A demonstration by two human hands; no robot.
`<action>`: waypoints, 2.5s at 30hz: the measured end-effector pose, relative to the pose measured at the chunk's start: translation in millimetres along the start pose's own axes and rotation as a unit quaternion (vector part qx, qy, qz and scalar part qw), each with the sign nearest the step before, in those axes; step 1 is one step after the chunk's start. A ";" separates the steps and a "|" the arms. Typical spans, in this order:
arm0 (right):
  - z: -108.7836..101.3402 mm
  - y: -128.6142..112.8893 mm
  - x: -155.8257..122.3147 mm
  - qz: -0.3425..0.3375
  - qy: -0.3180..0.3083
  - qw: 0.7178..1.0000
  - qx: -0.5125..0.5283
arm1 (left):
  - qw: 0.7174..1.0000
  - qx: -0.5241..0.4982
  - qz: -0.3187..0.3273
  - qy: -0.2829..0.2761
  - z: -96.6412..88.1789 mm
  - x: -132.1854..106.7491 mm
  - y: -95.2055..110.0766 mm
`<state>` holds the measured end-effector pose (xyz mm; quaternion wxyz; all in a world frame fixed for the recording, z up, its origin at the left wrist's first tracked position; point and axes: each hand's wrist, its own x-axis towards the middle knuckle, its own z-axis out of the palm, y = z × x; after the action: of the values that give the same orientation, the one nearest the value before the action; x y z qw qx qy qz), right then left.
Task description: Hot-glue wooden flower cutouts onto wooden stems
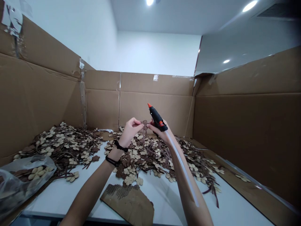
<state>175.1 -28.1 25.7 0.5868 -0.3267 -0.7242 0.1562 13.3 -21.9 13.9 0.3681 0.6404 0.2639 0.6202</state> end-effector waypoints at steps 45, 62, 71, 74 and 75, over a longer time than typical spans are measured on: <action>-11.9 14.4 4.9 0.056 0.131 0.989 0.048 | 0.965 -0.133 -0.106 0.201 -200.2 36.9 -53.3; -18.1 10.0 3.2 0.026 0.101 0.994 -0.018 | 0.654 0.503 -0.195 -0.531 -3.5 4.8 -94.6; -20.9 1.4 2.0 0.028 0.096 0.995 -0.009 | 0.686 0.561 -0.101 -0.453 20.1 -10.6 -126.4; -21.4 0.8 1.5 0.029 0.087 0.996 -0.005 | 0.717 0.529 -0.097 -0.444 8.0 -3.5 -128.8; -21.5 1.1 1.5 0.029 0.085 0.996 -0.005 | 0.730 0.514 -0.096 -0.440 2.9 0.0 -128.1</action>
<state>195.8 -29.7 31.8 0.6395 -0.3627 -0.6631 0.1409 31.4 53.2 -88.3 0.1153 0.9043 0.4111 -0.0002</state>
